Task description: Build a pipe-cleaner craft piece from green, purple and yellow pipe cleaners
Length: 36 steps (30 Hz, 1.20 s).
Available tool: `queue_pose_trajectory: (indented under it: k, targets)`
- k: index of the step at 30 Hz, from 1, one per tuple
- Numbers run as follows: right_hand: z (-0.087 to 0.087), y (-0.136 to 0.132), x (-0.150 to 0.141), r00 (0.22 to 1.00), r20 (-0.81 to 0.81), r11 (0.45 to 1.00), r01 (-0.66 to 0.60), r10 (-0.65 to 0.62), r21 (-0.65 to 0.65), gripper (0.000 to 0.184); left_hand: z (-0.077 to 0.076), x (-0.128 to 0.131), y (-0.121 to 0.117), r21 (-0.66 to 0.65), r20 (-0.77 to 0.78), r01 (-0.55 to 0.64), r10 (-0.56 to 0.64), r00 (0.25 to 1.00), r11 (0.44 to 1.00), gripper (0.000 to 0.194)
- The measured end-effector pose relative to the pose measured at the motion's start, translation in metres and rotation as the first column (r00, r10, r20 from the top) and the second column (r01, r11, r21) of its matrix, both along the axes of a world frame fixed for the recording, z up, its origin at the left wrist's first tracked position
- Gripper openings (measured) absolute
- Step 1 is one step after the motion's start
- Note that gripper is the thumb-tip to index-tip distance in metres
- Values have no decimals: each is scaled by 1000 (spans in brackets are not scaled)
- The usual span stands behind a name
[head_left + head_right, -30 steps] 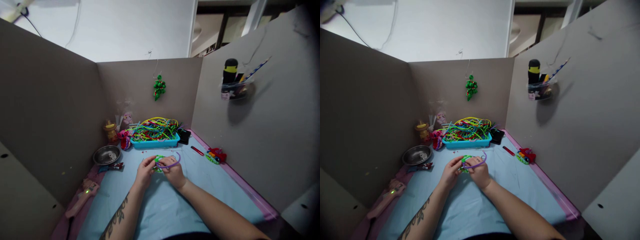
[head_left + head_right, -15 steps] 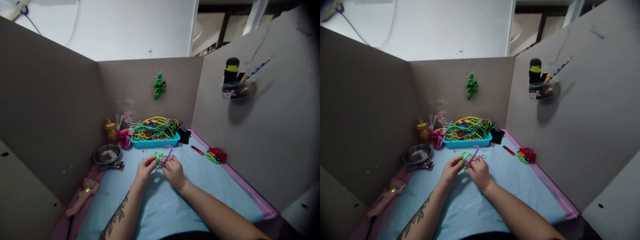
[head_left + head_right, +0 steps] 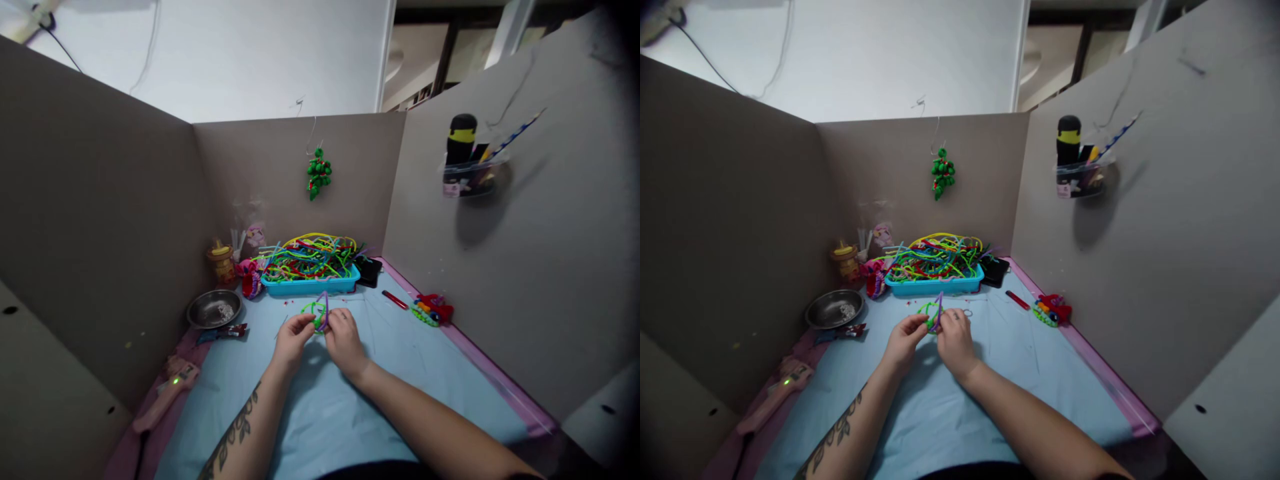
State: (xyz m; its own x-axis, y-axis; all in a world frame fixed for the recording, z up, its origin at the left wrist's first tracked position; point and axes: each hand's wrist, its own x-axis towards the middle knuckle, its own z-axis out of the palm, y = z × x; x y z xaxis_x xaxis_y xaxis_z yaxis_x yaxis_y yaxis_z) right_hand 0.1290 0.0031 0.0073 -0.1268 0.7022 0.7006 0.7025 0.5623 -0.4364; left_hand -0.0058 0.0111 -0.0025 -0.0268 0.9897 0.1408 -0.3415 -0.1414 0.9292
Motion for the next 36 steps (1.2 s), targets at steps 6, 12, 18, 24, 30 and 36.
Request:
queue_pose_trajectory:
  k: [6, 12, 18, 24, 30, 36]
  targets:
    - [3, 1, 1, 991, -107, 997, -78, 77, -8, 14, 0, 0, 1, -9, 22, -30, 30, 999, 1000, 35]
    - [4, -3, -4, 934, -279, 972, -235, 224, -3, 9, 3, -2, 1, -5, 3, -80, 80, 997, 997, 35]
    - [10, 1, 2, 879, -427, 960, -270, 214, -75, 15, 8, 3, -2, -12, -75, -68, 67, 995, 998, 30]
    - [10, 14, 13, 797, -583, 922, -331, 158, -202, 12, 10, 5, -7, -20, -138, -4, 1, 990, 1000, 30]
    - [5, 14, 12, 888, -433, 942, -267, 157, -204, 8, 6, -2, -3, 25, -88, -14, 16, 996, 1000, 36]
    - [10, 7, 7, 909, -382, 953, -247, 167, -173, 8, 6, -1, 0, 104, -144, -20, 35, 989, 994, 50]
